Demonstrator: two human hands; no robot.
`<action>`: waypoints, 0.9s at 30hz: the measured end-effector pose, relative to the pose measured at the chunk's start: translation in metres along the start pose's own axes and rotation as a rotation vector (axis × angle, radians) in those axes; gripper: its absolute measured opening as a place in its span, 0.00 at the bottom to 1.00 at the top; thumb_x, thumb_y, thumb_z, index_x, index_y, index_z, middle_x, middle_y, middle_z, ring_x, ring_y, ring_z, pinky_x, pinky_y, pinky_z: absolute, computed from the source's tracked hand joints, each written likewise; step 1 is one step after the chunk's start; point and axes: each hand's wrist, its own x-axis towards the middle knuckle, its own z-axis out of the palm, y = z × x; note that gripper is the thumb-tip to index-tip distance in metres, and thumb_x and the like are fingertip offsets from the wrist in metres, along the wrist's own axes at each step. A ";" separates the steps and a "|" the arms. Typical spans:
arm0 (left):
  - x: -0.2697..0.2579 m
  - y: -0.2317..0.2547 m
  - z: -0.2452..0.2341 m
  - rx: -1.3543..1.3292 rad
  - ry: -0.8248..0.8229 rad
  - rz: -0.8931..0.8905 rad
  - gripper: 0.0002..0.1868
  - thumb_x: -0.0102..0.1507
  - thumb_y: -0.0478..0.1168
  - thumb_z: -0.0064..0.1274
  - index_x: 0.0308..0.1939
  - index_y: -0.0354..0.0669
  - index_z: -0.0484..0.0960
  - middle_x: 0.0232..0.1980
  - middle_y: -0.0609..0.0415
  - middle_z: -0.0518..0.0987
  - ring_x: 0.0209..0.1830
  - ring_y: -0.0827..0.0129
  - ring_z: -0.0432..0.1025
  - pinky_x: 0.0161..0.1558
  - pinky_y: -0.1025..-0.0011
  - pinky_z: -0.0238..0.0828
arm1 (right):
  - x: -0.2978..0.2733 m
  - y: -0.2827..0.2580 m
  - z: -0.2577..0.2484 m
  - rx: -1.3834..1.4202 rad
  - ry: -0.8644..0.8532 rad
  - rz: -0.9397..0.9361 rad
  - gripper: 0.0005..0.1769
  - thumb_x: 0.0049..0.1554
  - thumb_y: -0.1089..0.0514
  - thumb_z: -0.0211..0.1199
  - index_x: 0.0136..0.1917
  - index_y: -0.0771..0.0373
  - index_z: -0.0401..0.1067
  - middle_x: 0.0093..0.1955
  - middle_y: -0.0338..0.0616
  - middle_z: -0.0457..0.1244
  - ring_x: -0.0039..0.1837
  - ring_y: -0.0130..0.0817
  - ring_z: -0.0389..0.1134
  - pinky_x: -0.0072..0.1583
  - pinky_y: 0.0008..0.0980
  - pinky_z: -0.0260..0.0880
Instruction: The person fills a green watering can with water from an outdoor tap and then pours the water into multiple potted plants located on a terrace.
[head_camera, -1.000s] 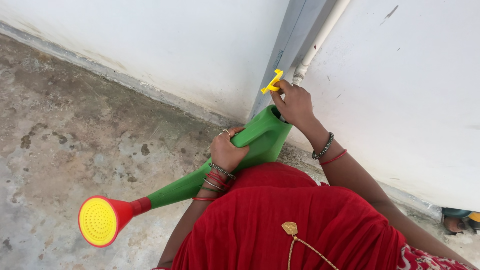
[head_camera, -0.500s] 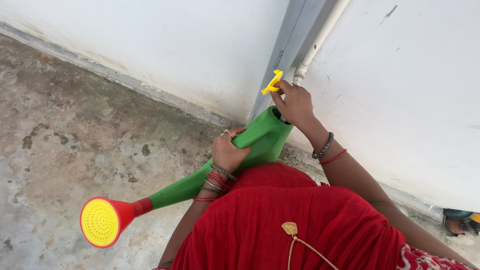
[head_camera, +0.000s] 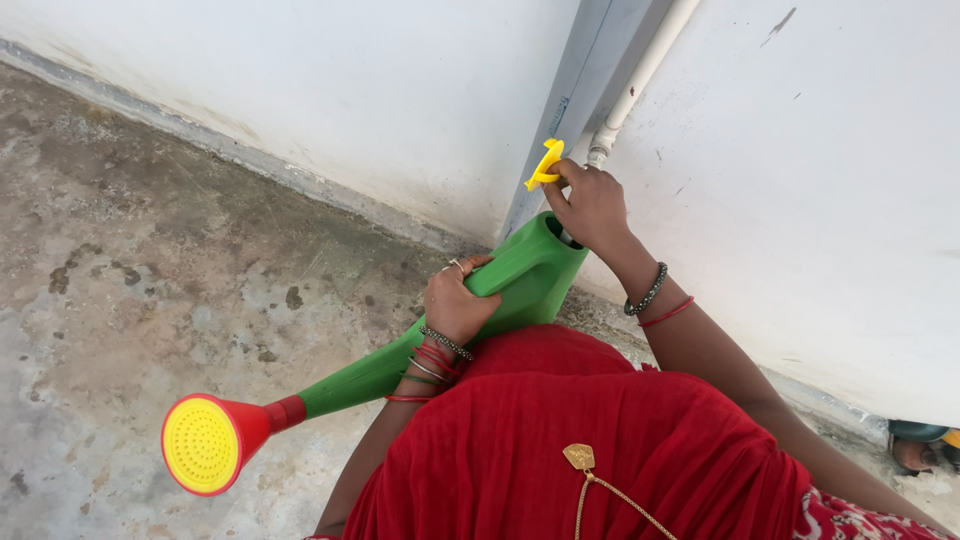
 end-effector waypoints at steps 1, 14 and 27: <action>0.000 0.001 0.000 0.001 -0.005 -0.013 0.25 0.46 0.42 0.63 0.48 0.48 0.88 0.36 0.46 0.86 0.36 0.57 0.83 0.43 0.65 0.79 | 0.000 0.000 0.000 0.002 -0.003 0.001 0.10 0.60 0.54 0.65 0.53 0.59 0.75 0.42 0.41 0.71 0.43 0.42 0.71 0.46 0.43 0.71; -0.002 0.002 -0.003 -0.013 0.003 -0.039 0.25 0.46 0.42 0.63 0.49 0.47 0.88 0.38 0.46 0.86 0.37 0.58 0.83 0.43 0.65 0.79 | 0.000 0.004 0.002 -0.003 -0.014 -0.008 0.10 0.59 0.55 0.65 0.53 0.59 0.75 0.42 0.40 0.71 0.44 0.42 0.71 0.46 0.43 0.70; -0.006 0.005 -0.002 0.001 0.010 -0.024 0.26 0.45 0.42 0.64 0.49 0.47 0.88 0.38 0.45 0.86 0.39 0.57 0.83 0.44 0.65 0.78 | 0.000 0.002 0.000 0.004 -0.020 -0.010 0.10 0.59 0.55 0.65 0.53 0.59 0.75 0.42 0.38 0.71 0.44 0.41 0.71 0.46 0.43 0.70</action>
